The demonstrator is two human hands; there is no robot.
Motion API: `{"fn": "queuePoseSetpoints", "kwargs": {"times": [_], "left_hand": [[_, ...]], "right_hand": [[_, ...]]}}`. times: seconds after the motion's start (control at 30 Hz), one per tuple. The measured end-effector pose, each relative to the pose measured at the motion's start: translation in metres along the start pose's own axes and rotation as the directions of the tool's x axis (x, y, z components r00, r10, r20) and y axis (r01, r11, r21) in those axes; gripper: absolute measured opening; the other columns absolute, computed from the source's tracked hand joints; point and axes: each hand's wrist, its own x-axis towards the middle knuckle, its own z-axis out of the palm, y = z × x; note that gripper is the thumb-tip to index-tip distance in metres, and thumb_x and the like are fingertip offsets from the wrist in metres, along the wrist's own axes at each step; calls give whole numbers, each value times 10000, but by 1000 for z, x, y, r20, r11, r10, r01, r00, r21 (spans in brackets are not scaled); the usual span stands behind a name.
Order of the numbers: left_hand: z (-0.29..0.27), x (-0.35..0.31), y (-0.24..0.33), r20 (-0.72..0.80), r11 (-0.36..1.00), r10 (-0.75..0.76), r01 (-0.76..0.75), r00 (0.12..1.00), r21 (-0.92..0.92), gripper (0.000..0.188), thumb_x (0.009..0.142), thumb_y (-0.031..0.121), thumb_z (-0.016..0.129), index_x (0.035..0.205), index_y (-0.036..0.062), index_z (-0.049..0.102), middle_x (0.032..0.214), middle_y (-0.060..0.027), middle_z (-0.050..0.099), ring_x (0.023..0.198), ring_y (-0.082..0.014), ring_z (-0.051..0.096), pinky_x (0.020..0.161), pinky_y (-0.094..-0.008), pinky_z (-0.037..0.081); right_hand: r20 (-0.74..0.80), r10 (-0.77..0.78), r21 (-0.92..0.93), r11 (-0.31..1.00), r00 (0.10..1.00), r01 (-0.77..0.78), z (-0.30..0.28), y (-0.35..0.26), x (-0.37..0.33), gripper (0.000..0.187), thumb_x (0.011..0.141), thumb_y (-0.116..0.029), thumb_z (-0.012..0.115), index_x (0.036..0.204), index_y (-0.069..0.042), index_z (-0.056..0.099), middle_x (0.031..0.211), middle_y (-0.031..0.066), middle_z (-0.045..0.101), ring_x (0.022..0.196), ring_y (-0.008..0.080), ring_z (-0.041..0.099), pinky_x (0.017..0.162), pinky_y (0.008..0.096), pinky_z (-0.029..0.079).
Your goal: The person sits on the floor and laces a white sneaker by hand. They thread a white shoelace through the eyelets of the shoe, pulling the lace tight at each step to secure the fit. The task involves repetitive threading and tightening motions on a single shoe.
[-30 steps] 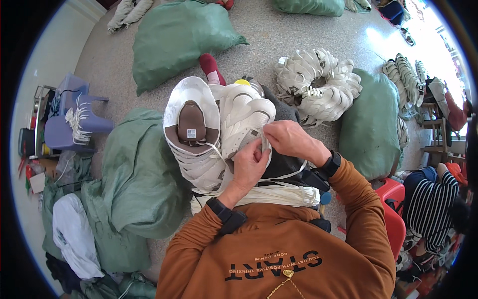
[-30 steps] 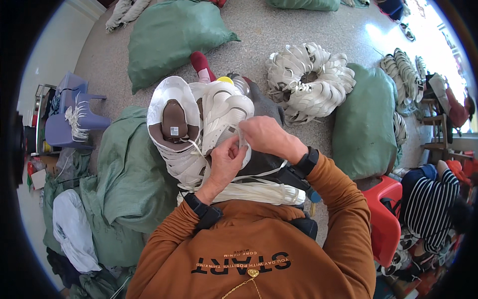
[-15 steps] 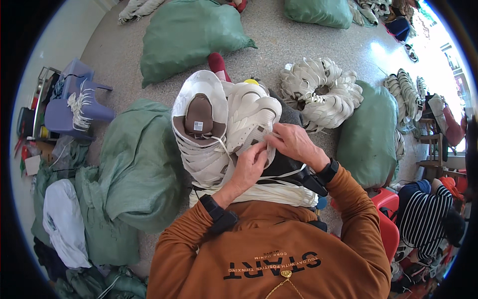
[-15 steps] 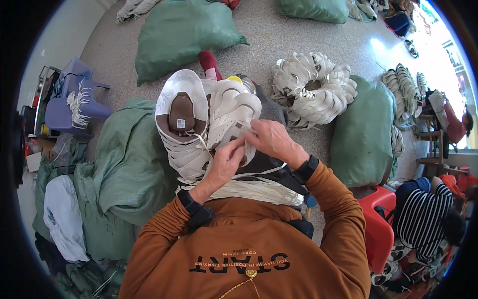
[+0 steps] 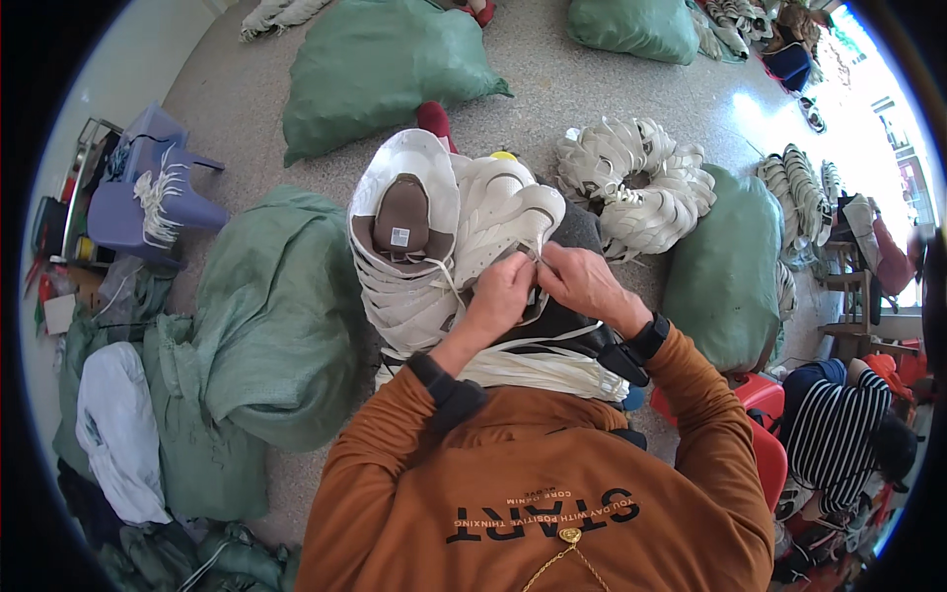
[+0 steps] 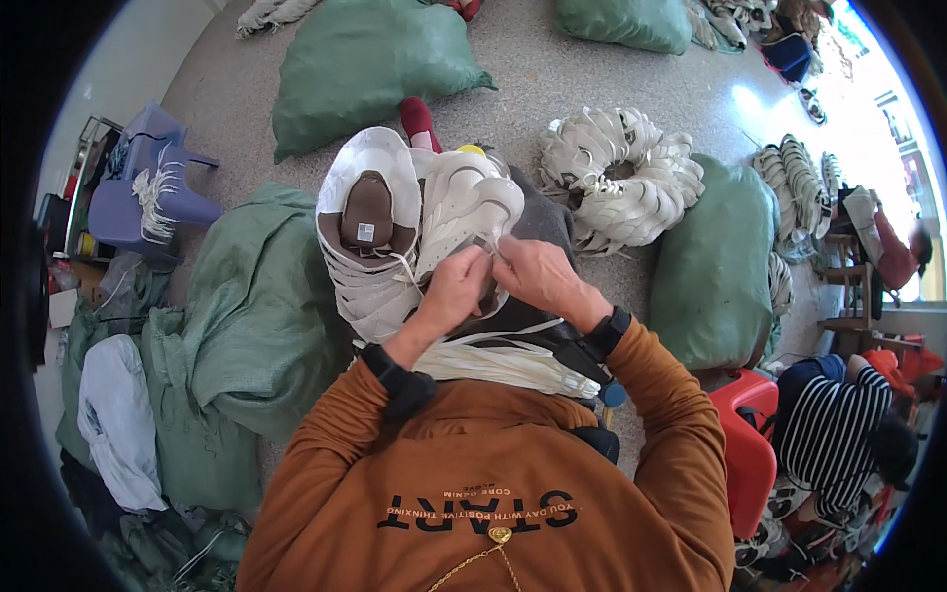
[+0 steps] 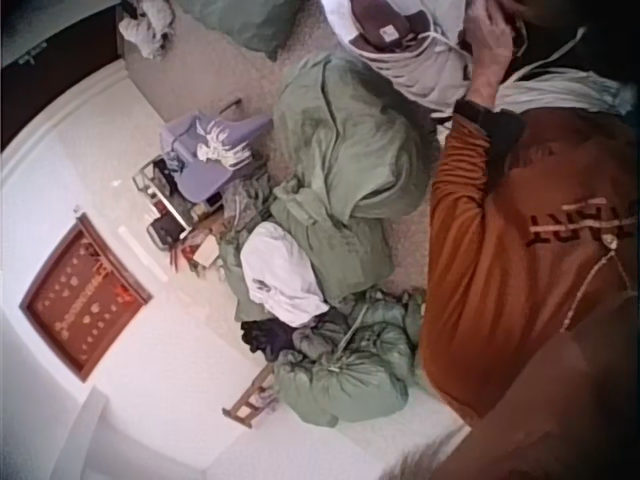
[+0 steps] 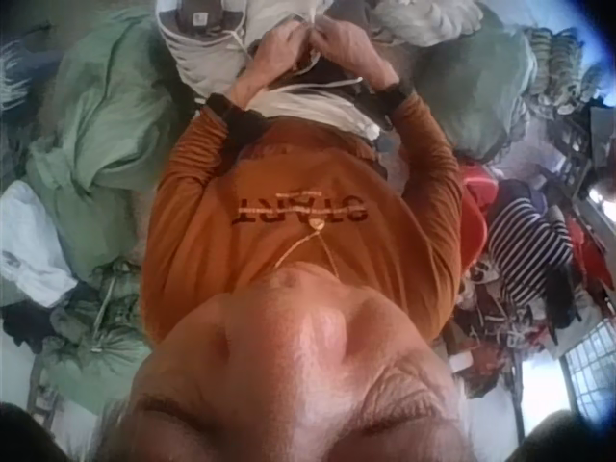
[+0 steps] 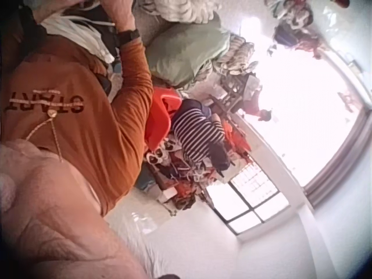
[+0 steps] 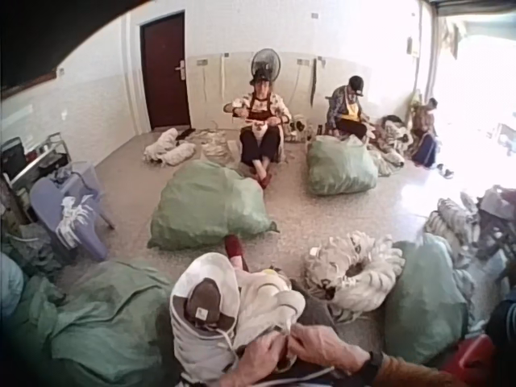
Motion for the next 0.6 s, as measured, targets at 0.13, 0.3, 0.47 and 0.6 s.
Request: {"fn": "queuePoseSetpoints", "kwargs": {"times": [0.13,0.3,0.47,0.6], "left_hand": [[-96,-6,61,149,650,-127,195,981,-735,245,1070,258,489,963,74,609,671,18,509,617,-99,552,678,-410,565],[-142,-12,80,130,663,-108,169,986,-729,371,1080,378,435,1068,49,605,804,-26,589,710,-120,601,789,-398,588],[-60,-25,53,323,919,-142,246,936,-309,358,1070,223,506,1335,-12,558,1104,-95,674,937,-142,654,849,-305,544],[-45,-29,56,519,898,-233,387,822,-210,278,1062,145,510,1260,-16,619,894,-20,656,757,-75,604,692,-226,504]], "right_hand": [[-123,301,357,902,946,-241,10,4,5,302,859,-185,671,1088,-20,565,680,166,600,623,322,625,590,444,483],[-40,478,781,563,877,-271,26,-8,-2,202,929,-136,651,1078,-14,590,778,63,643,633,174,605,587,332,489],[96,447,995,-32,889,-92,-28,-46,-23,219,1001,-144,599,1194,-41,593,1024,80,702,765,152,683,709,270,552],[-68,526,998,28,847,63,-74,-9,-37,296,1006,-157,591,1267,-18,566,1156,115,681,817,159,703,748,284,571]]}}
